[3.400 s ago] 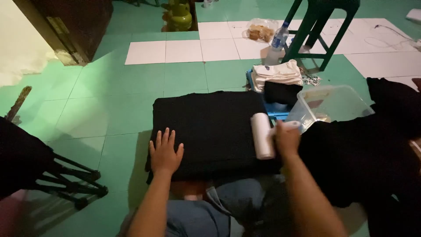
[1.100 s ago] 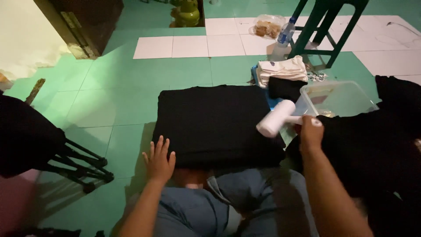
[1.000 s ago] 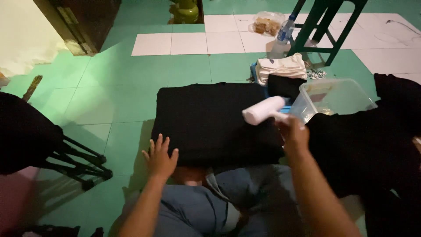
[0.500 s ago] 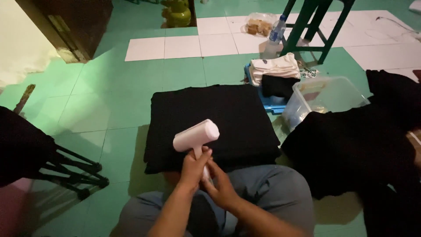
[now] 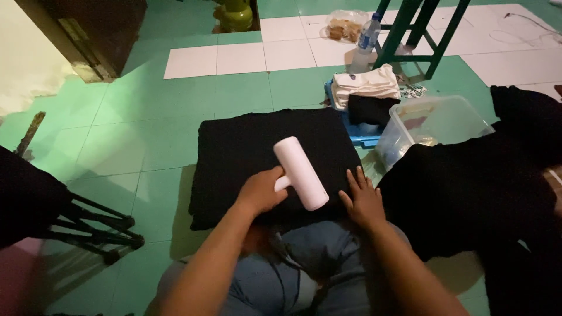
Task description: The person uses a lint roller to clean a black shirt laid on their lap. They roll the tool back and forth across the fabric, then fold the shirt in half and continue rolling to remove lint.
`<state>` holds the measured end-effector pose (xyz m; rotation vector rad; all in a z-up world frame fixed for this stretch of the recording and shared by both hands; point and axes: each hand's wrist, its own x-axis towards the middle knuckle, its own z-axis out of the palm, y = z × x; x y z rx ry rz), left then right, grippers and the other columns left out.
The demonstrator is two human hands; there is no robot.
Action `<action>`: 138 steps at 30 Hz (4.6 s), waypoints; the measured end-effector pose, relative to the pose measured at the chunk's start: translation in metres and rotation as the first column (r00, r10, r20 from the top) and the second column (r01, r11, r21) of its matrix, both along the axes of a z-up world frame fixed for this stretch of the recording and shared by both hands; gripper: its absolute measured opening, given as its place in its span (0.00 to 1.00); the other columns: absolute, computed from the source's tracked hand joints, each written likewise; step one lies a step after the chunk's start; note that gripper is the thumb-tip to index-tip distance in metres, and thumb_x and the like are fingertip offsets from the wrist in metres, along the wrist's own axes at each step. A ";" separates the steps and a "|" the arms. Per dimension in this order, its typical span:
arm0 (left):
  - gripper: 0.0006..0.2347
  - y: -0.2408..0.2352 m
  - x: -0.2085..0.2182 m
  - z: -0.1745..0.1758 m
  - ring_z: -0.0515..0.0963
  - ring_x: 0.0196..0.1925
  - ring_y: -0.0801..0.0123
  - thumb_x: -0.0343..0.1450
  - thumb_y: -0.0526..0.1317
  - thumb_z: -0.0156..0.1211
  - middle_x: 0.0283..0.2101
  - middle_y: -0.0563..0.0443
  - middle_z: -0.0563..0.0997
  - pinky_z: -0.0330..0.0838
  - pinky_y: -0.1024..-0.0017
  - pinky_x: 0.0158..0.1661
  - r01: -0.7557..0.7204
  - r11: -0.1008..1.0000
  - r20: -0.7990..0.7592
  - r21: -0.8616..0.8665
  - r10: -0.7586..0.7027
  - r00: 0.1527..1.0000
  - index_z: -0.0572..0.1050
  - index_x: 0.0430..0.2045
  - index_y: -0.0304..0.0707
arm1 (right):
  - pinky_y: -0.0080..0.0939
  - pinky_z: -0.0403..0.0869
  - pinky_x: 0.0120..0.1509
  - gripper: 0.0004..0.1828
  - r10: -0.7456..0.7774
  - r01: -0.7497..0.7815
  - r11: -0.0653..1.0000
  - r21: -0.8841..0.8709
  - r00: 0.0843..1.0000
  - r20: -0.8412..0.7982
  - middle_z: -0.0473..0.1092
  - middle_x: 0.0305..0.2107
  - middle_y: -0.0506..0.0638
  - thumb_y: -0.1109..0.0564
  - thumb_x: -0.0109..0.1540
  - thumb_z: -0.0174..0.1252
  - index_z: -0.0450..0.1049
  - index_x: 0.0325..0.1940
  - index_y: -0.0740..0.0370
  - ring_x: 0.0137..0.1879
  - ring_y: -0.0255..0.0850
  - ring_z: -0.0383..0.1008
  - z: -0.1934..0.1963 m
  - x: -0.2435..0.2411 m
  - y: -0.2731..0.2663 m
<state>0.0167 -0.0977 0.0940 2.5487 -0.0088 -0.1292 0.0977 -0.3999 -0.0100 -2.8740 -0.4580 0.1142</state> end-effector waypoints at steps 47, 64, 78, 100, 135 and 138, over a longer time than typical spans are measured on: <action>0.15 0.102 0.025 0.033 0.82 0.55 0.48 0.73 0.51 0.59 0.47 0.44 0.85 0.76 0.52 0.54 0.070 0.893 -0.130 0.445 -0.013 0.991 0.81 0.47 0.47 | 0.65 0.67 0.71 0.36 -0.063 0.083 0.962 0.261 0.994 -0.084 0.45 0.78 0.53 0.39 0.67 0.51 0.55 0.79 0.41 0.74 0.64 0.59 -0.001 0.002 0.000; 0.13 0.220 -0.022 0.035 0.84 0.54 0.53 0.69 0.49 0.65 0.45 0.48 0.87 0.77 0.55 0.55 0.084 0.748 -0.334 0.659 0.191 0.923 0.85 0.42 0.47 | 0.67 0.65 0.72 0.36 -0.073 0.122 0.927 0.356 0.986 -0.148 0.45 0.78 0.53 0.42 0.66 0.54 0.57 0.79 0.41 0.76 0.63 0.56 0.013 -0.001 0.004; 0.15 0.105 0.030 0.078 0.80 0.59 0.47 0.73 0.52 0.57 0.49 0.42 0.84 0.71 0.52 0.59 -0.001 0.929 0.044 0.369 -0.017 0.999 0.82 0.49 0.50 | 0.61 0.65 0.74 0.36 -0.073 0.134 0.907 0.400 0.984 -0.166 0.45 0.78 0.51 0.44 0.65 0.56 0.57 0.78 0.41 0.77 0.58 0.55 0.014 -0.004 0.001; 0.14 0.120 0.097 -0.012 0.84 0.54 0.48 0.70 0.46 0.63 0.46 0.42 0.86 0.78 0.50 0.51 0.200 0.808 -0.228 0.555 -0.084 0.970 0.83 0.46 0.42 | 0.58 0.61 0.77 0.39 -0.021 0.088 0.843 0.531 0.991 -0.131 0.48 0.77 0.50 0.46 0.60 0.65 0.62 0.75 0.37 0.78 0.56 0.53 -0.006 0.003 -0.009; 0.14 0.207 0.160 -0.056 0.83 0.55 0.51 0.74 0.53 0.53 0.48 0.52 0.84 0.76 0.48 0.51 0.112 0.697 -0.133 0.709 -0.024 0.991 0.80 0.49 0.61 | 0.66 0.64 0.75 0.35 -0.103 0.164 0.902 0.399 0.980 -0.169 0.45 0.78 0.46 0.44 0.64 0.57 0.59 0.76 0.34 0.75 0.63 0.57 0.016 -0.003 0.005; 0.12 0.250 0.116 -0.040 0.84 0.53 0.50 0.74 0.49 0.52 0.47 0.50 0.86 0.76 0.46 0.51 0.067 0.649 -0.149 0.758 0.071 0.986 0.82 0.46 0.59 | 0.68 0.62 0.76 0.35 -0.120 0.183 0.898 0.399 0.977 -0.178 0.45 0.79 0.47 0.46 0.63 0.58 0.60 0.76 0.33 0.74 0.65 0.57 0.018 -0.005 0.006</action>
